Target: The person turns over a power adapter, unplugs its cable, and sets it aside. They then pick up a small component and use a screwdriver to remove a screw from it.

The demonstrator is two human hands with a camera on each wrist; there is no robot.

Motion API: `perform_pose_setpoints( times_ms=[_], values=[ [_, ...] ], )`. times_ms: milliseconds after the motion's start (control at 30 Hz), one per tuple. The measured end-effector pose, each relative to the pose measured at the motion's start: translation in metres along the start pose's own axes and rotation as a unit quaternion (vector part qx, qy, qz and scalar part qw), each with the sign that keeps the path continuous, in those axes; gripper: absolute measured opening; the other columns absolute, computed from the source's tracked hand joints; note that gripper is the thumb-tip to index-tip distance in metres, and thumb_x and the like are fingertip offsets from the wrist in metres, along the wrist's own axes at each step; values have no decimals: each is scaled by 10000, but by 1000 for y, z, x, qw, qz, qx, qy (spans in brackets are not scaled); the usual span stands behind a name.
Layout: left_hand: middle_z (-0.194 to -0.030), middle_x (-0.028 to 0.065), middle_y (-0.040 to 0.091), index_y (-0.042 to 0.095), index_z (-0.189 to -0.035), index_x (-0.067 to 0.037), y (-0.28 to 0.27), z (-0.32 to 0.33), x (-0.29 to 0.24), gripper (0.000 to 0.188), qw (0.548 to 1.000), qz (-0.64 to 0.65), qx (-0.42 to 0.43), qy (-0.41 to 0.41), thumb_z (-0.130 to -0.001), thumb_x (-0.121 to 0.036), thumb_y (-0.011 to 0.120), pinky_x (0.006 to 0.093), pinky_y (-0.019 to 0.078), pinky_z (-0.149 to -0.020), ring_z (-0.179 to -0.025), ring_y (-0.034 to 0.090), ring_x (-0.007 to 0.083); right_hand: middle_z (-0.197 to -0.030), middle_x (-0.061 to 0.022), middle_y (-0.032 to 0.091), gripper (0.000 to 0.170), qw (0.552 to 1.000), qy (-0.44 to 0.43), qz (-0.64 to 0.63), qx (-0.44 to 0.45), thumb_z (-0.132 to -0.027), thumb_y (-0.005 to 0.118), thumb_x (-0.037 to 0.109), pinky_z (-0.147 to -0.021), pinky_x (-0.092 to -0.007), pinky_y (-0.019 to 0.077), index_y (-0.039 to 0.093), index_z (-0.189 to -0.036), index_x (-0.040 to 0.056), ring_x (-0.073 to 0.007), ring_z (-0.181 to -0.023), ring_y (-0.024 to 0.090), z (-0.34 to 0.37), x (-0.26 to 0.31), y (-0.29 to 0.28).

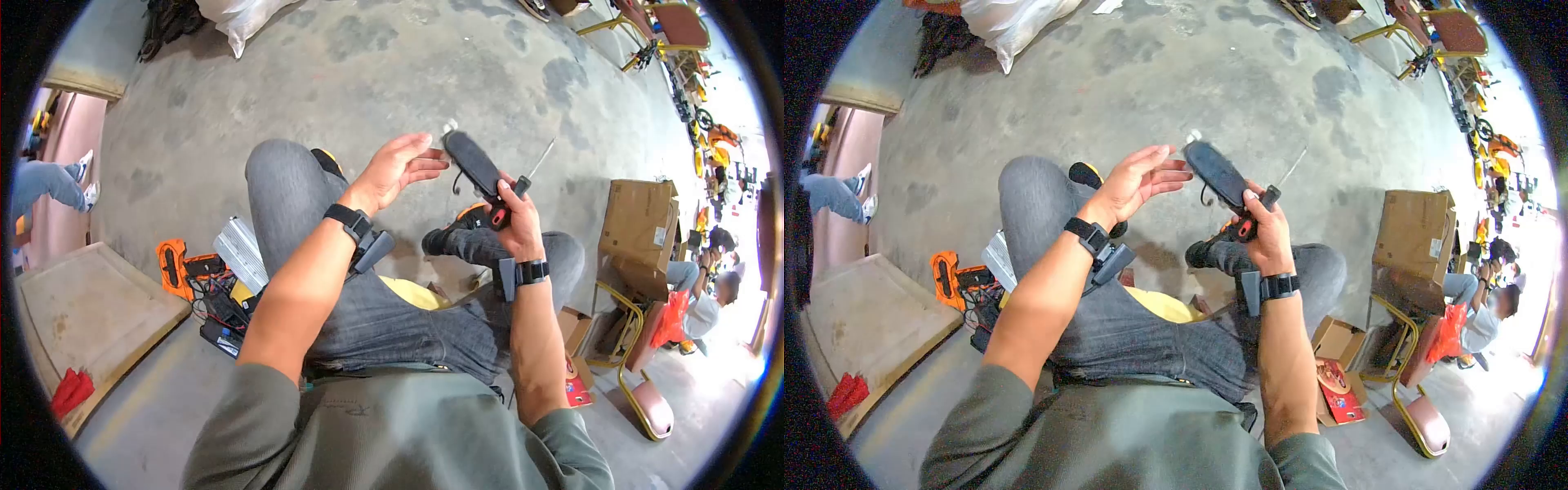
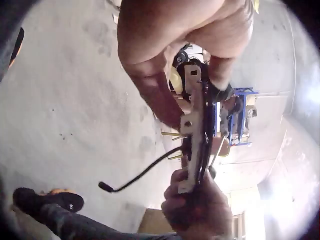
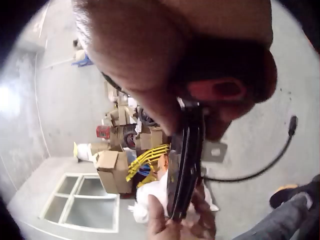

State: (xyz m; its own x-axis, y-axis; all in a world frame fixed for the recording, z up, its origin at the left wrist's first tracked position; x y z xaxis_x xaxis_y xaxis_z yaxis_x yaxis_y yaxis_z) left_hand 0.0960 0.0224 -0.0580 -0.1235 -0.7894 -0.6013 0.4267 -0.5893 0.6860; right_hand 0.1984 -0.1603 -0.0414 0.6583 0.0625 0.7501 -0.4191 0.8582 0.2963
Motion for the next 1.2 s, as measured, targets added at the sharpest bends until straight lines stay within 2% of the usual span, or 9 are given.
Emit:
perform_pose_setpoints(
  times_ms=[267, 500, 633, 700, 767, 867, 1000, 1100, 1200],
  values=[
    [-1257, 83, 536, 357, -1424, -98, 22, 1, 19, 549, 998, -52, 18, -42, -969, -329, 559, 382, 491, -906, -1087, 595, 233, -1039, -84, 612, 407, 993, -2, -118, -6, -927, 605, 110, -657, -280, 516, 467, -1303, 37, -162, -800, 583, 21, -33, 34],
    [-1223, 111, 579, 359, -1415, -110, 26, -2, 3, 466, 996, 60, 42, 43, -1024, -362, 397, 400, 520, -907, -1075, 610, 273, -1128, -108, 573, 360, 992, 46, -113, 24, -939, 595, 111, -726, -324, 528, 457, -1268, 58, -228, -1015, 586, 39, -66, 72],
    [-1279, 181, 550, 354, -1412, -99, 32, 3, 1, 486, 992, 100, 80, 7, -1023, -389, 374, 428, 557, -865, -1117, 603, 314, -1041, -67, 604, 300, 994, 92, -54, -6, -945, 602, 145, -623, -287, 527, 480, -1204, 56, -202, -850, 649, 57, -70, 84],
    [-1139, 137, 613, 367, -1382, -98, 26, 2, 2, 475, 991, 119, 62, 7, -995, -344, 489, 400, 576, -723, -1007, 643, 261, -944, -50, 617, 224, 993, 88, 69, -23, -953, 592, 178, -542, -248, 488, 514, -1124, 55, -154, -727, 638, 57, -63, 62],
    [-1160, 143, 604, 365, -1398, -117, 22, 1, 0, 476, 996, 75, 52, 16, -983, -293, 519, 402, 574, -758, -1021, 639, 269, -876, -71, 621, 295, 988, 67, 138, -25, -934, 598, 178, -553, -264, 488, 506, -1154, 5, -117, -624, 565, 53, -58, 31],
    [-1158, 138, 603, 365, -1417, -148, 20, 0, 4, 521, 999, 10, 41, 26, -944, -182, 582, 396, 568, -787, -1025, 636, 261, -806, -27, 562, 402, 933, 17, 359, -22, -853, 604, 120, -568, -251, 421, 529, -1212, -46, -95, -620, 507, 67, -18, 16],
    [-1150, 116, 609, 346, -1452, -180, 25, 1, 1, 613, 996, -57, 45, 46, -906, -85, 608, 361, 543, -800, -1019, 635, 218, -931, -55, 578, 532, 939, -44, 342, -15, -841, 598, 101, -643, -233, 431, 480, -1347, -12, -89, -749, 519, 92, 20, 14],
    [-1161, 106, 603, 331, -1470, -189, 22, -2, 3, 631, 995, -71, 51, 51, -911, -85, 603, 349, 533, -803, -1016, 628, 198, -859, 6, 536, 533, 909, -102, 403, -20, -849, 572, 52, -648, -222, 402, 460, -1365, -20, -74, -727, 488, 103, 49, 21],
    [-1161, 93, 598, 326, -1478, -195, 22, -3, 6, 632, 995, -75, 52, 38, -918, -91, 601, 343, 529, -799, -1019, 613, 180, -895, -13, 569, 466, 924, -148, 346, -63, -864, 578, 48, -680, -234, 422, 503, -1320, -13, -87, -747, 507, 112, 65, 23]
  ],
)
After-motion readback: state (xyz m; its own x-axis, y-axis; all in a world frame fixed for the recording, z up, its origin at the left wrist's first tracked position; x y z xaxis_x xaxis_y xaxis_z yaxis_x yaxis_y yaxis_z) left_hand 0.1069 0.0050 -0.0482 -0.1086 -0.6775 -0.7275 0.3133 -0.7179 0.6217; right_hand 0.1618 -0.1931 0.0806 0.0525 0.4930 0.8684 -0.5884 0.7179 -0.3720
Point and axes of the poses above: each hand's wrist, its own z-axis away from the middle knuckle, its own y-axis out of the palm, x = y × z, the point moved 10 cm from there along -z, towards the middle knuckle
